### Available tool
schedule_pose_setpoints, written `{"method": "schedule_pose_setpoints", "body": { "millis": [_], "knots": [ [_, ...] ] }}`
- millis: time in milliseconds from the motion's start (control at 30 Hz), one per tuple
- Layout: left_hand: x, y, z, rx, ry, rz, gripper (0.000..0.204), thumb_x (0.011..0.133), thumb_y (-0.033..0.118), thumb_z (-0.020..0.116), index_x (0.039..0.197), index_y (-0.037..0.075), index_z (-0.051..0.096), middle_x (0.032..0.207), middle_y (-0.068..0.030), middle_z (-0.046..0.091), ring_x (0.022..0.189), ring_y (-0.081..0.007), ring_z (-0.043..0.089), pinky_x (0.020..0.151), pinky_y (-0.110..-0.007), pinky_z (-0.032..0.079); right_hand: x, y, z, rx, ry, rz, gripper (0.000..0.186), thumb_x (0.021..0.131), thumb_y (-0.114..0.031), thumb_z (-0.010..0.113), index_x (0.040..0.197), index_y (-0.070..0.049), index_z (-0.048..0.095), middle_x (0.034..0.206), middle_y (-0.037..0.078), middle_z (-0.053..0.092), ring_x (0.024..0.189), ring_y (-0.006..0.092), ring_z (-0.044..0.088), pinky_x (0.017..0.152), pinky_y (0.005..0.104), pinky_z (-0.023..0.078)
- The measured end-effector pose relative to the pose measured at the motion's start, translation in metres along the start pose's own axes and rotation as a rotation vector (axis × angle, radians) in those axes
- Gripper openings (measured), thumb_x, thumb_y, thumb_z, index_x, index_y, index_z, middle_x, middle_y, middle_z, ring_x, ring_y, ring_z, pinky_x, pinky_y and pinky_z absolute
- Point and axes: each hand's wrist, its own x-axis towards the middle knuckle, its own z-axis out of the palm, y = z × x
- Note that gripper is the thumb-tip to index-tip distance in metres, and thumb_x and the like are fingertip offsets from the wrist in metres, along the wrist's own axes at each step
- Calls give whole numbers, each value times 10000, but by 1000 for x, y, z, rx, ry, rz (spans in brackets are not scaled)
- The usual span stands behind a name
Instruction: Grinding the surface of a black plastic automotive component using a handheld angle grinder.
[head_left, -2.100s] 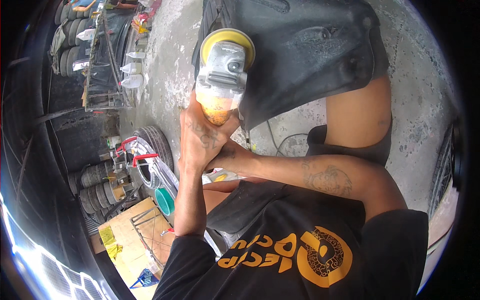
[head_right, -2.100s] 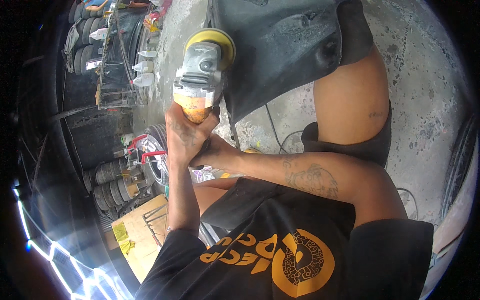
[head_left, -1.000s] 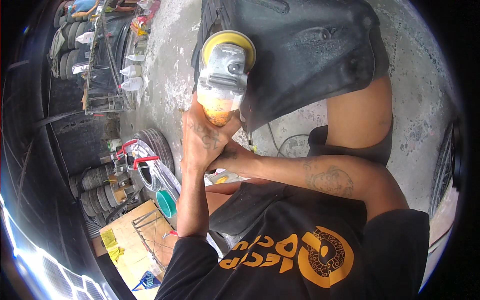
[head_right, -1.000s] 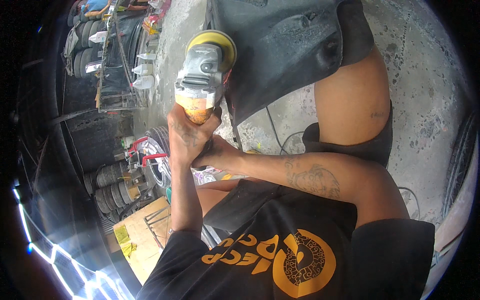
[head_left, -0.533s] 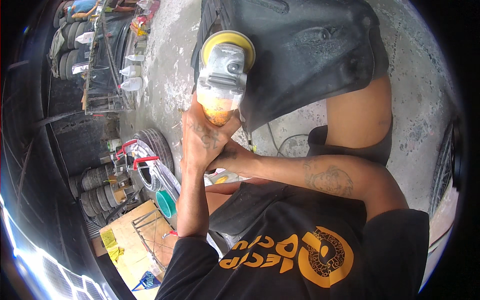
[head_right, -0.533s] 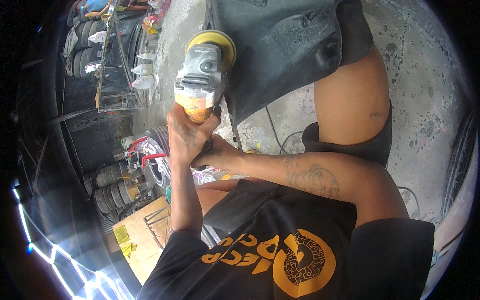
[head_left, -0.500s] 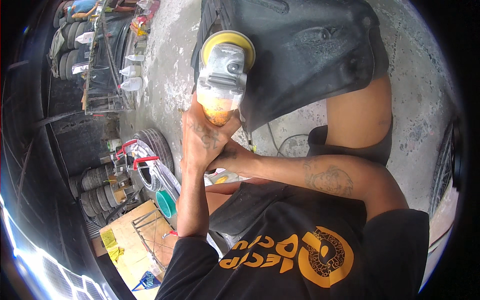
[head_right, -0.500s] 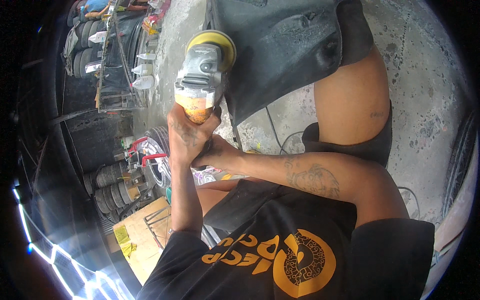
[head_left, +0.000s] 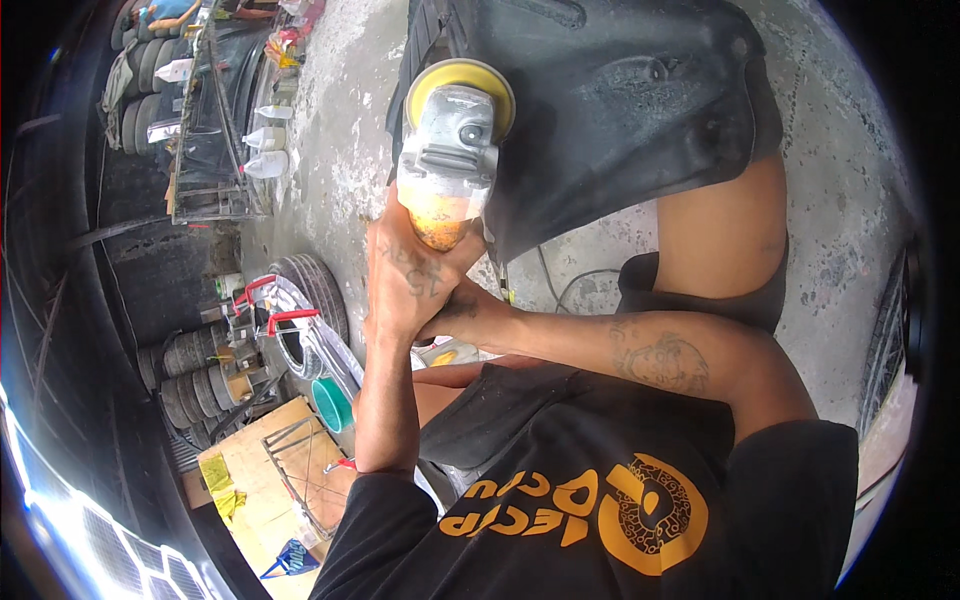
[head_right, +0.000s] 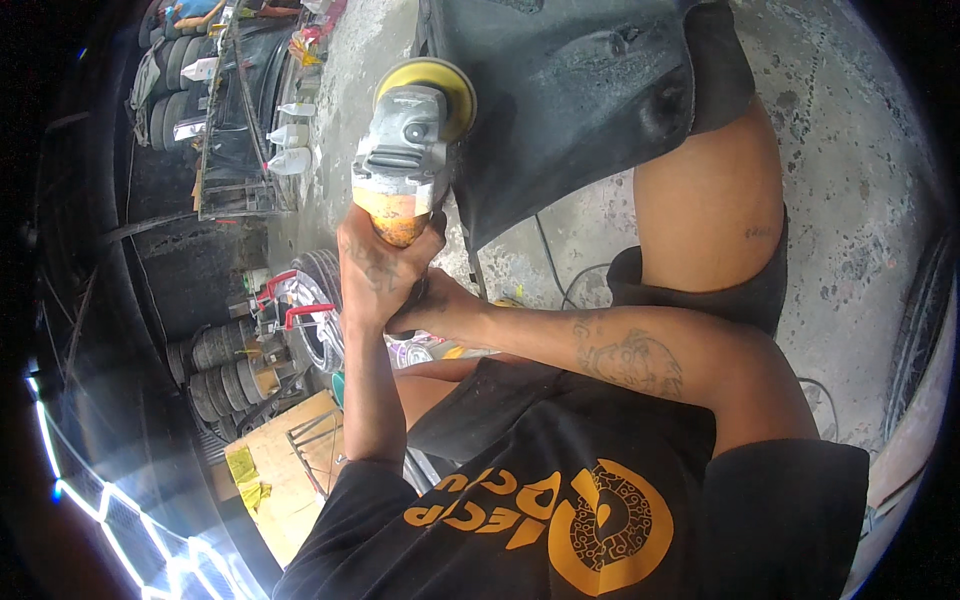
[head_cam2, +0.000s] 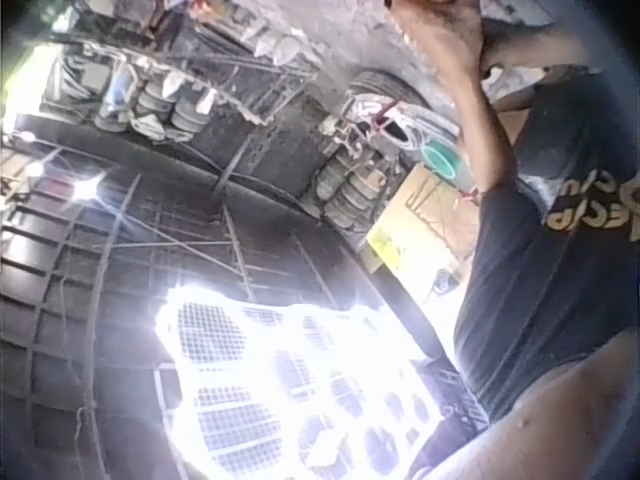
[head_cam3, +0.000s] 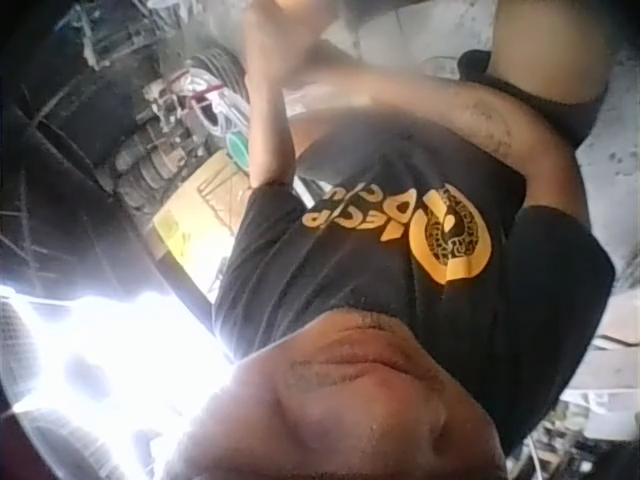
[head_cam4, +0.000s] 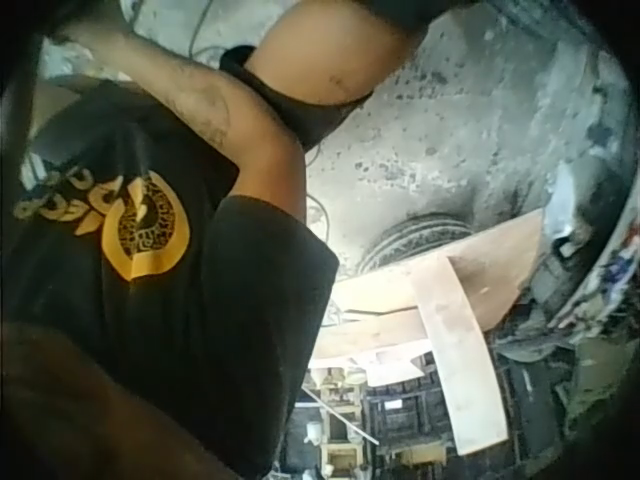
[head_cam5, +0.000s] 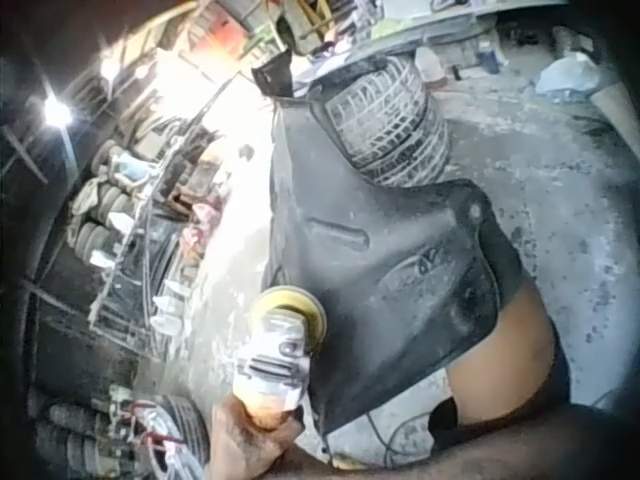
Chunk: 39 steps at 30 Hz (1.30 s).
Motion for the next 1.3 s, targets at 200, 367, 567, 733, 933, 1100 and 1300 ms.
{"method": "schedule_pose_setpoints", "body": {
  "millis": [200,367,567,733,933,1100,1300],
  "knots": [
    [1,-7,1,-10,-16,42,333,765,83,796,1032,-71,669,857,-126,742,752,-167,687,703,-334,558,1,3,-2,23,-1,24,341,752,-8,839,1067,29,713,953,76,746,918,154,712,808,298,571],
    [0,-5,2,-24,-13,41,339,771,94,811,1032,-70,670,866,-131,745,751,-169,688,702,-335,556,1,8,-3,60,14,-17,349,754,4,841,1073,39,704,957,76,744,908,154,714,813,299,577],
    [0,-8,2,-12,-13,41,333,771,98,814,1020,-72,673,859,-136,746,745,-170,688,696,-339,555,1,5,-2,14,7,19,367,758,0,841,1094,38,698,972,75,740,934,153,711,829,300,577],
    [0,-7,1,4,-13,31,329,770,99,813,1013,-75,675,853,-138,745,745,-172,690,697,-340,556,-4,-6,2,-2,26,46,365,760,-8,834,1094,38,696,961,68,734,915,144,702,818,292,563],
    [-1,-6,2,-30,-18,6,333,768,98,812,1014,-77,671,845,-141,742,746,-174,694,699,-341,558,-2,3,-2,39,19,-3,381,749,-10,839,1096,32,690,962,67,733,909,148,702,806,295,564],
    [-1,-8,2,-30,-13,33,333,768,107,822,1004,-71,668,846,-144,745,738,-178,700,692,-345,562,-3,3,-1,55,14,3,388,749,-1,840,1104,36,686,967,75,735,915,158,711,817,302,574],
    [-2,-6,3,-19,-6,39,341,766,112,827,1008,-72,673,849,-146,749,740,-189,709,691,-350,564,-3,3,-1,59,16,2,402,759,-4,845,1123,44,680,979,85,737,911,166,716,833,308,587]
  ]
}}
